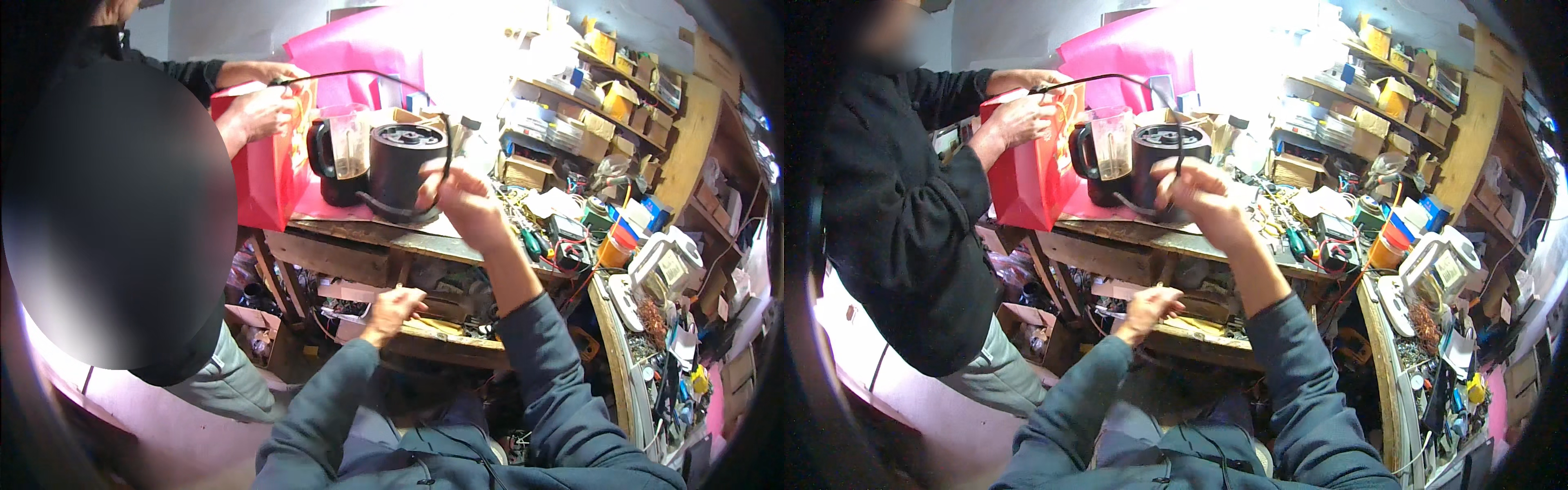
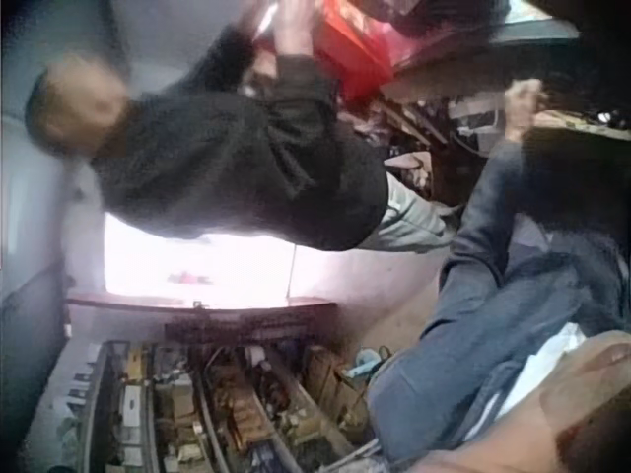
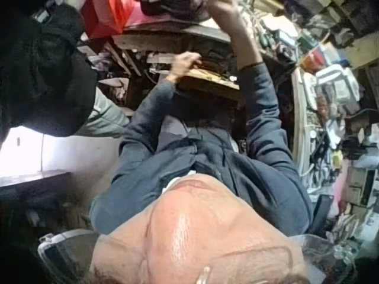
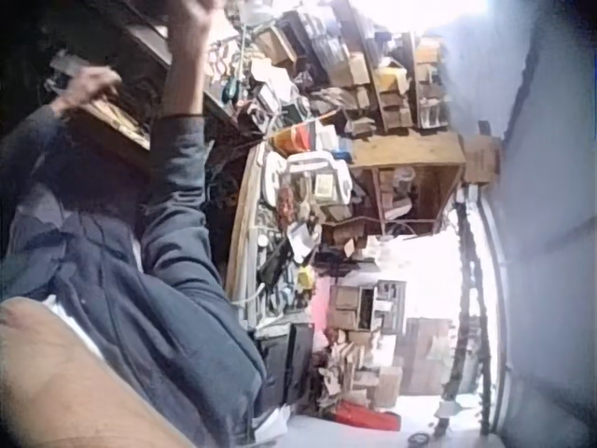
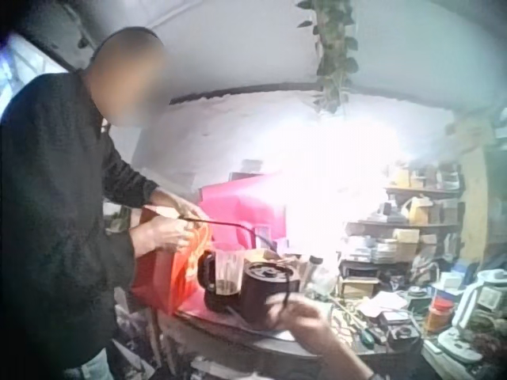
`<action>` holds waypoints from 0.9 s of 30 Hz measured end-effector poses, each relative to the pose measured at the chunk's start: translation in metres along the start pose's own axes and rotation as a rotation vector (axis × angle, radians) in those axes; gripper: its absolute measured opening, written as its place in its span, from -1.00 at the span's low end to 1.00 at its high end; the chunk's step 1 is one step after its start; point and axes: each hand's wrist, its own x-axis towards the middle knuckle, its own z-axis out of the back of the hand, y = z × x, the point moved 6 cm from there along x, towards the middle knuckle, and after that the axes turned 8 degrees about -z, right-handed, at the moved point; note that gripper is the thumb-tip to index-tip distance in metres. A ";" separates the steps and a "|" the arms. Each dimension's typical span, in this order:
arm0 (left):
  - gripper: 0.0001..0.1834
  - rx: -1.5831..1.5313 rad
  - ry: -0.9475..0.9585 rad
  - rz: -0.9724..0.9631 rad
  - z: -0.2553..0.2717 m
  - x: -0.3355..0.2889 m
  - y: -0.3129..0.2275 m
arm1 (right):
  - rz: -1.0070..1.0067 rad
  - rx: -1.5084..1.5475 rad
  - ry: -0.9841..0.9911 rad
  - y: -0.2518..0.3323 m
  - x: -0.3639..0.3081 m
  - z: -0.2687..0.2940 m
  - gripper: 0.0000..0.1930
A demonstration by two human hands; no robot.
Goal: The person assembles a black electric kettle by attaching the glass jug to the base, connecting the power cord, and testing the unit by pressing buttons on the control panel. The person then disassembles the kettle by removing the jug and unplugging the cord.
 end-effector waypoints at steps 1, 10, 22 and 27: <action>-0.46 -0.197 -0.069 0.038 0.014 -0.004 -0.008 | -0.031 -0.034 0.031 -0.003 -0.015 -0.013 -0.75; 0.03 -0.134 -0.368 0.004 0.097 0.003 -0.159 | -0.039 -0.366 0.045 -0.060 -0.099 -0.076 -0.89; -0.44 0.021 0.011 -0.049 0.032 -0.002 -0.129 | 0.097 -1.038 0.274 -0.130 -0.163 -0.117 -0.68; -0.67 0.271 -0.201 -0.324 0.039 -0.012 -0.125 | -0.053 -1.114 0.053 -0.104 -0.184 -0.065 -0.60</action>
